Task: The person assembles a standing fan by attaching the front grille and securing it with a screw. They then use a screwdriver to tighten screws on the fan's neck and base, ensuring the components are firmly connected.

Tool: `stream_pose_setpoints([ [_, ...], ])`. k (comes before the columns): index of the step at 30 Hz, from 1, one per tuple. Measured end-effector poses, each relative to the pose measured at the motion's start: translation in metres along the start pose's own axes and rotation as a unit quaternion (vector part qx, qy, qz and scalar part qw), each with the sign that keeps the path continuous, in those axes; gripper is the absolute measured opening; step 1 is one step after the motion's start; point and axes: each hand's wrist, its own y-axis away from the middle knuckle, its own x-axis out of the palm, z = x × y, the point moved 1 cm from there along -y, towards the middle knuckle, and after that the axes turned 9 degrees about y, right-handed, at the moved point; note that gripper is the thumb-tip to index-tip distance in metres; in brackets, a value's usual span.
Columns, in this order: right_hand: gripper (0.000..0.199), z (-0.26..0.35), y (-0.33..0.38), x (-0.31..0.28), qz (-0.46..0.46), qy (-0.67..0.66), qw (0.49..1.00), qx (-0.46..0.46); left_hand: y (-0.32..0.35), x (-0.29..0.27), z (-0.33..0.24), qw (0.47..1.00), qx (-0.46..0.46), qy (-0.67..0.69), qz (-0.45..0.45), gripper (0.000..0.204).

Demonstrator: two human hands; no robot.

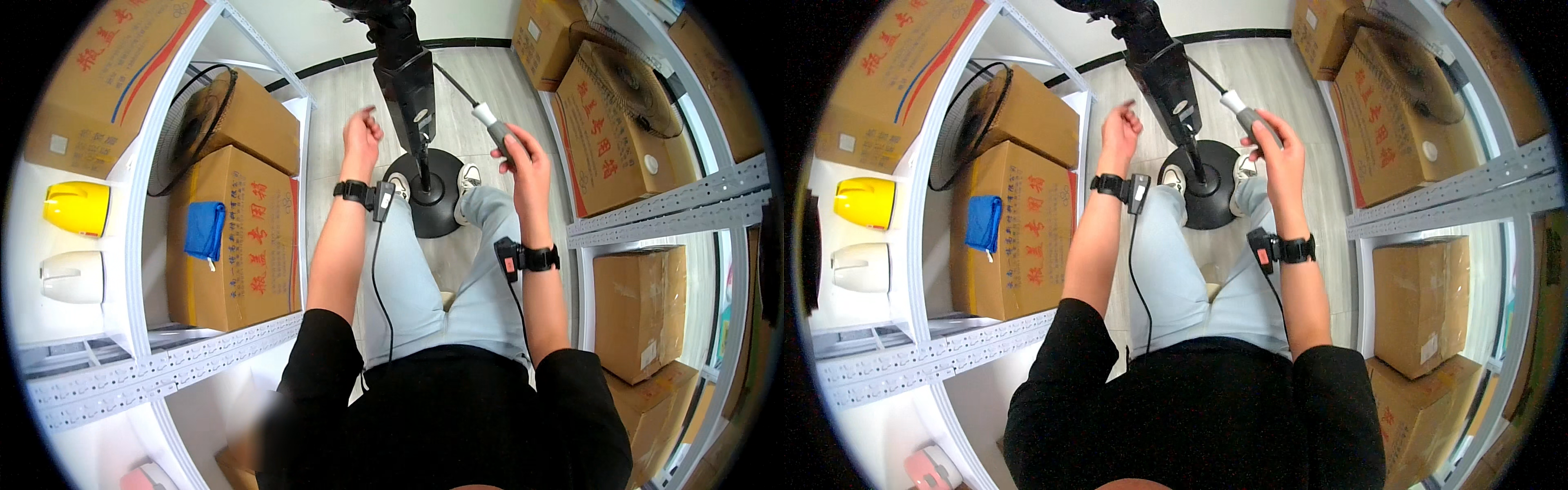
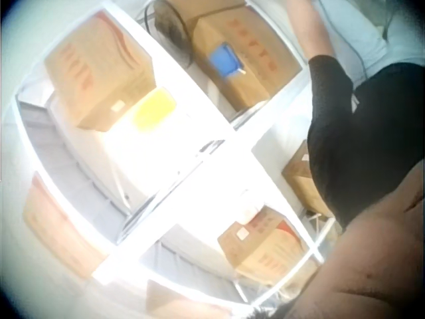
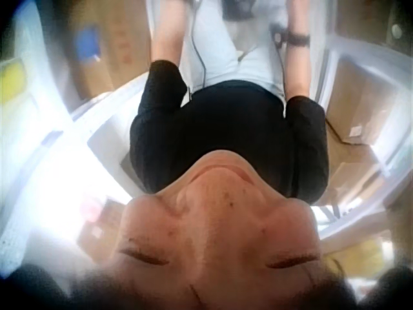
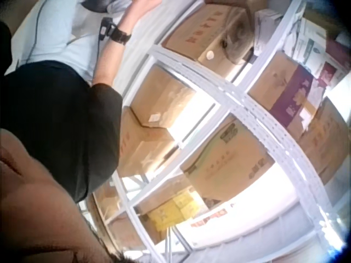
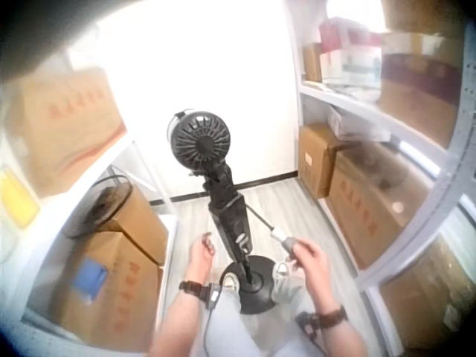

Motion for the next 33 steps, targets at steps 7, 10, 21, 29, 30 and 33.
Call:
stream_pose_setpoints([
  [7, 0.035, 0.034, -0.018, 0.015, 0.028, 0.016, 0.999, -0.028, 0.025, 0.11, -0.087, 0.88, 0.296, -0.354, 0.108, 0.054],
  [10, 0.035, 0.031, -0.025, 0.009, 0.031, 0.026, 0.999, -0.022, 0.04, 0.15, -0.084, 0.862, 0.244, -0.415, 0.162, 0.06],
  [21, 0.031, 0.048, -0.053, 0.006, 0.034, 0.206, 0.955, -0.213, 0.02, 0.152, -0.081, 0.826, 0.23, -0.502, 0.114, 0.057],
  [29, 0.035, 0.047, -0.044, 0.008, 0.09, 0.076, 0.993, -0.01, 0.021, 0.147, -0.083, 0.815, 0.261, -0.504, 0.111, 0.056],
  [30, 0.035, 0.046, -0.046, 0.004, 0.114, 0.041, 0.993, 0.008, 0.024, 0.148, -0.083, 0.816, 0.258, -0.506, 0.107, 0.056],
  [33, 0.033, 0.053, -0.047, 0.003, 0.138, 0.053, 0.989, 0.019, 0.03, 0.151, -0.085, 0.81, 0.242, -0.521, 0.118, 0.053],
])
